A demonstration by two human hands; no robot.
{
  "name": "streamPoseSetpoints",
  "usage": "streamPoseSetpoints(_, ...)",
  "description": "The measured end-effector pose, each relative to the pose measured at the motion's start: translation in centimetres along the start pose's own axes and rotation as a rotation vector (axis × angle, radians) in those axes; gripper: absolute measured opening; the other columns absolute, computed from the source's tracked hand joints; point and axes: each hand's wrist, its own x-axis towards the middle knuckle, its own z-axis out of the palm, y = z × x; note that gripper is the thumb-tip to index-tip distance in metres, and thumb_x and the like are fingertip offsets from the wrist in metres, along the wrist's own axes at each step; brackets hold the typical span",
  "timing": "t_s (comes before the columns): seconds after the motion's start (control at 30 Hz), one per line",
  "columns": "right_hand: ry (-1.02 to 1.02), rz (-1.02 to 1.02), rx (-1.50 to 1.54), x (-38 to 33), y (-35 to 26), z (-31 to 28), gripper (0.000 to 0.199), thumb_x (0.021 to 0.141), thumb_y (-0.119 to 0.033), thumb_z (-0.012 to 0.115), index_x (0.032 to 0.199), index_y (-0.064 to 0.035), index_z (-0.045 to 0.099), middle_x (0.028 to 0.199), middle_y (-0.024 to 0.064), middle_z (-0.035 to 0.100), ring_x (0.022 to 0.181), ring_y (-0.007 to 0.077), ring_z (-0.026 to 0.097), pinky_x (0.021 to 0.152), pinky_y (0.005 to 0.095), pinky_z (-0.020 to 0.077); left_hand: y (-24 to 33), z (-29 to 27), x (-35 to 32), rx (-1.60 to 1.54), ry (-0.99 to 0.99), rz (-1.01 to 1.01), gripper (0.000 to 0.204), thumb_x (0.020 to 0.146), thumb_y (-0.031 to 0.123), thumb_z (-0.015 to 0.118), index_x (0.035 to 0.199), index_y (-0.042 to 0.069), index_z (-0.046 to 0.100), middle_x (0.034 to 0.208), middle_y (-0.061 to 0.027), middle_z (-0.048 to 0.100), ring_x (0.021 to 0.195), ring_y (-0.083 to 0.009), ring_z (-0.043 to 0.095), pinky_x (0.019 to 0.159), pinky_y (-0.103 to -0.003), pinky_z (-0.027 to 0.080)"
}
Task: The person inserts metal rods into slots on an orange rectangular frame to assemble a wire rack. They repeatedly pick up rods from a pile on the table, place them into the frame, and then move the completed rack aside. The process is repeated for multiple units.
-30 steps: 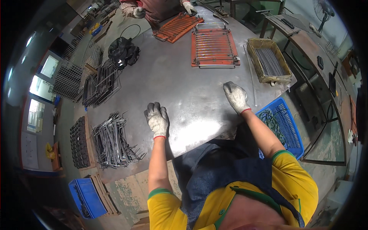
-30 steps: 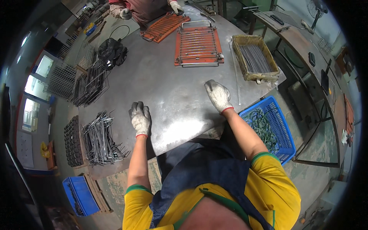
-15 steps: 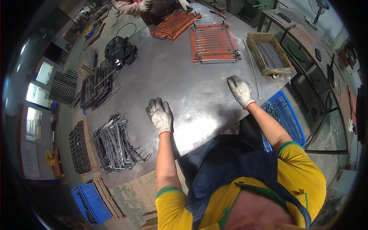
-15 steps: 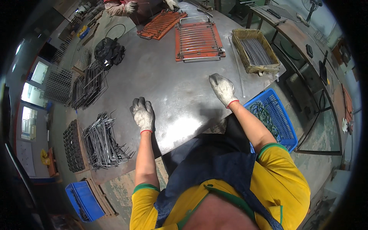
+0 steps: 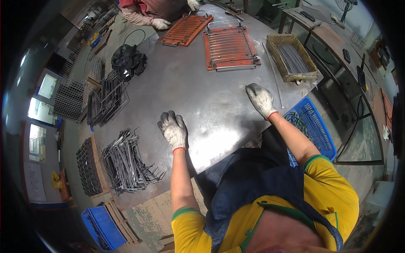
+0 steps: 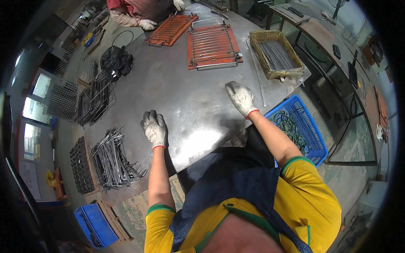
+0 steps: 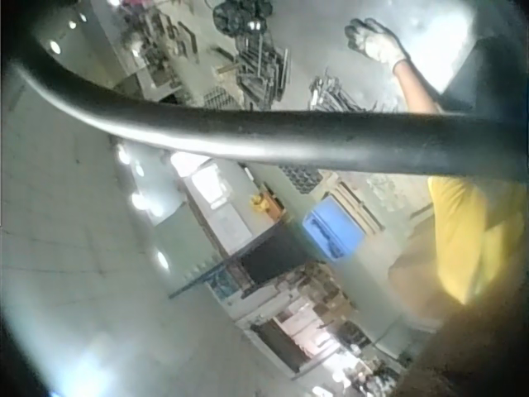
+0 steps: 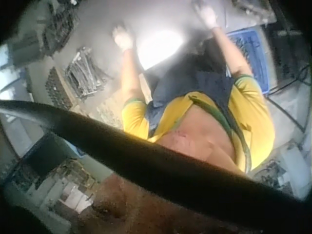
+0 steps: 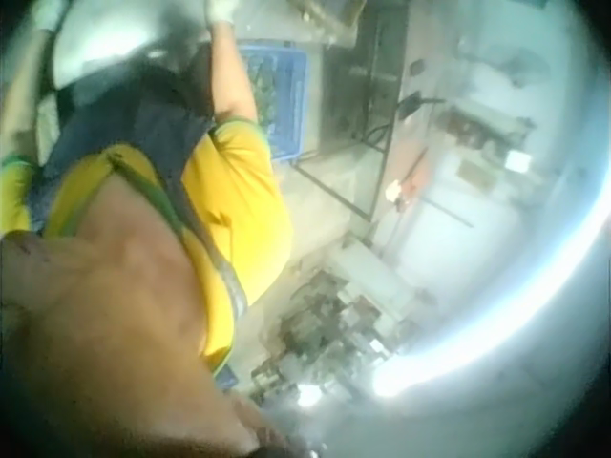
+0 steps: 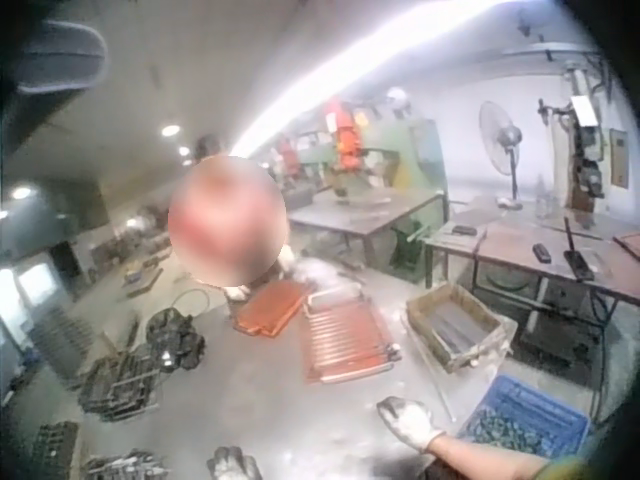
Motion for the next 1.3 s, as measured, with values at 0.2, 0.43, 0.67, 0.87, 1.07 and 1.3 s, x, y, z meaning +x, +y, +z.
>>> streamPoseSetpoints(0.2, 0.114, -0.059, -0.01, -0.2, 0.4, 0.6, 0.036, 0.1, -0.036, 0.048, 0.11, -0.0082, 0.067, 0.108, 0.0164, 0.069, 0.099, 0.0378, 0.065, 0.086, 0.047, 0.0509, 1.0, -1.6, 0.6, 0.008, -0.016, -0.038, 0.023, 0.09, 0.023, 0.058, 0.104, 0.005, 0.062, 0.107, -0.0147, 0.059, 0.107, -0.0306, 0.054, 0.097, -0.045, 0.038)
streamPoseSetpoints(0.43, 0.09, -0.092, -0.068, 0.1, 0.5, 0.6, 0.035, 0.099, -0.036, 0.05, 0.108, -0.0074, 0.068, 0.106, 0.016, 0.07, 0.098, 0.0388, 0.065, 0.084, 0.0471, 0.0513, 0.6, -0.9, 1.1, 0.051, -0.014, -0.024, 0.037, 0.091, 0.033, 0.058, 0.113, 0.003, 0.06, 0.111, -0.0158, 0.057, 0.114, -0.0323, 0.05, 0.101, -0.048, 0.035)
streamPoseSetpoints(0.67, 0.081, -0.073, -0.072, 0.2, 0.6, 1.0, 0.037, 0.099, -0.037, 0.05, 0.111, -0.0063, 0.068, 0.111, 0.0171, 0.069, 0.101, 0.0383, 0.064, 0.086, 0.0463, 0.051, 2.2, 3.6, 4.2, -0.049, 0.066, 0.036, 0.062, 0.091, 0.037, 0.059, 0.141, 0.003, 0.045, 0.146, -0.0217, 0.043, 0.138, -0.0363, 0.038, 0.118, -0.054, 0.021)
streamPoseSetpoints(0.87, 0.08, -0.075, -0.039, 0.4, 1.0, 1.1, 0.039, 0.099, -0.038, 0.051, 0.111, -0.0045, 0.068, 0.112, 0.0181, 0.069, 0.1, 0.0388, 0.065, 0.086, 0.0461, 0.0515, 6.2, 4.7, 11.1, 0.102, -0.243, 0.132, 0.047, 0.09, 0.038, 0.061, 0.125, 0.008, 0.058, 0.122, -0.0196, 0.06, 0.121, -0.0356, 0.052, 0.115, -0.053, 0.024)
streamPoseSetpoints(1.07, 0.088, -0.054, 0.02, 0.2, 0.6, 0.4, 0.038, 0.099, -0.037, 0.051, 0.115, -0.0053, 0.066, 0.11, 0.0172, 0.069, 0.1, 0.0383, 0.065, 0.086, 0.0445, 0.0517, 7.2, 5.3, 9.4, -0.033, -0.043, 0.184, 0.036, 0.089, 0.042, 0.063, 0.097, 0.008, 0.07, 0.1, -0.0164, 0.068, 0.106, -0.0359, 0.06, 0.096, -0.047, 0.046)
streamPoseSetpoints(1.3, -0.009, 0.034, 0.037, -0.4, 1.0, 1.3, 0.046, 0.1, -0.041, 0.048, 0.13, -0.0078, 0.058, 0.134, 0.0173, 0.059, 0.124, 0.0303, 0.056, 0.104, 0.0433, 0.0449, 8.8, 0.6, 0.2, -0.09, -0.03, 0.16, 0.041, 0.091, 0.039, 0.064, 0.098, -0.001, 0.068, 0.094, -0.0224, 0.07, 0.091, -0.0354, 0.066, 0.095, -0.05, 0.045)
